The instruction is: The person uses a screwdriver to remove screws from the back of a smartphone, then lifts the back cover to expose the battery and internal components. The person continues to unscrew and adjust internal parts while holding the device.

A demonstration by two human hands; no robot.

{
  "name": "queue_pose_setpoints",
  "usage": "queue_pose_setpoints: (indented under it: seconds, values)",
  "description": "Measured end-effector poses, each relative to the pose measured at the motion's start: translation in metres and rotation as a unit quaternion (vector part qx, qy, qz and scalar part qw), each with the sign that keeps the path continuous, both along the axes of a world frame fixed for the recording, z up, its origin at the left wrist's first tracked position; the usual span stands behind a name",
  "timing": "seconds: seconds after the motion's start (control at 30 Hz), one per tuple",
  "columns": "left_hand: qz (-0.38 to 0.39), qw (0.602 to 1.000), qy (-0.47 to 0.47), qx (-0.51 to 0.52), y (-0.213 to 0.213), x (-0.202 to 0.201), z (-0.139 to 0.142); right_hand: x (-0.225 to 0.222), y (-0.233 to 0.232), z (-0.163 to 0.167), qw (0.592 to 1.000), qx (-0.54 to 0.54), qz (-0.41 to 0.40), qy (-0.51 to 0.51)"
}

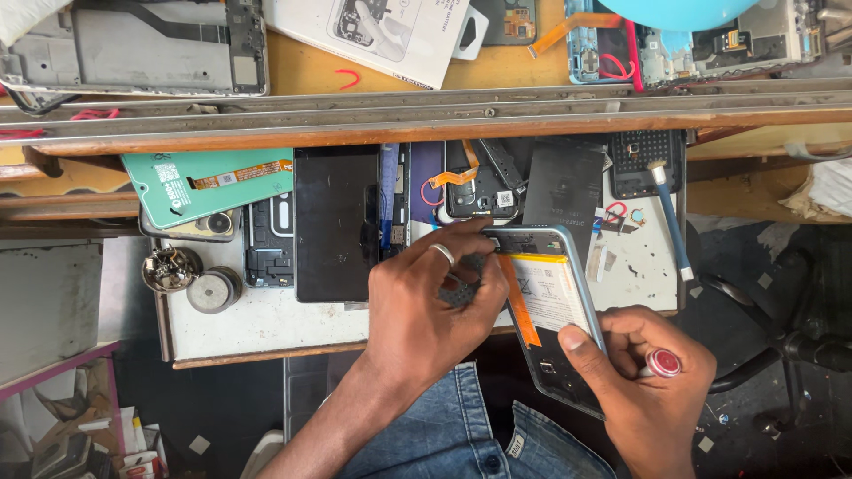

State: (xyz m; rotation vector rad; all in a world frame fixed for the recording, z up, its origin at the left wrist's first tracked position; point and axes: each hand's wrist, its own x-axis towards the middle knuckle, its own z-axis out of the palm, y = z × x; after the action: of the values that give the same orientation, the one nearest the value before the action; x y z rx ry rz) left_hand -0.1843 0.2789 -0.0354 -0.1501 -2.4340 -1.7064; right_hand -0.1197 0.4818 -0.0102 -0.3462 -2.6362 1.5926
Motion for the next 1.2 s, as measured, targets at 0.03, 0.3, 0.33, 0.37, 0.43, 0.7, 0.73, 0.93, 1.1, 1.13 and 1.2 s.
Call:
queue_pose_setpoints:
  seconds: [0.03,0.3,0.33,0.37,0.43,0.7,0.73,0.93,1.1,1.13,1.2]
  values:
    - [-0.004,1.0,0.024,-0.012,-0.001,0.001,-0.002,0.0,0.0,0.0,1.0,0.001,0.0,-0.002]
    - [-0.019,0.986,0.098,-0.135,-0.003,0.001,-0.007,-0.002,-0.002,0.003,0.998,0.051,0.026,0.027]
    - [-0.02,0.984,0.107,-0.142,-0.003,0.001,-0.007,-0.002,-0.003,0.004,0.997,0.06,0.031,0.032]
    - [-0.02,0.984,0.102,-0.146,-0.003,0.001,-0.006,-0.002,-0.004,0.005,0.996,0.069,0.036,0.037]
    - [-0.02,0.983,0.093,-0.154,-0.004,0.001,-0.005,-0.002,-0.007,0.008,0.994,0.087,0.042,0.045]
    - [0.002,0.999,0.034,-0.02,-0.004,0.002,0.001,-0.003,-0.012,0.011,0.99,0.098,0.072,0.067]
    - [0.005,1.0,0.01,0.018,-0.004,0.004,0.001,-0.003,-0.012,0.01,0.99,0.1,0.072,0.068]
    - [0.07,0.968,-0.09,0.223,0.008,0.004,-0.004,0.002,-0.014,0.005,0.988,0.097,0.077,0.088]
    - [0.12,0.946,-0.189,0.234,0.011,0.009,0.008,-0.001,-0.01,0.001,0.996,0.066,0.043,0.044]
    - [0.133,0.954,-0.173,0.205,0.011,0.011,0.013,-0.001,-0.01,0.0,0.996,0.063,0.044,0.047]
    - [0.093,0.989,-0.047,0.105,0.007,0.018,0.022,-0.002,-0.009,-0.001,0.996,0.057,0.045,0.051]
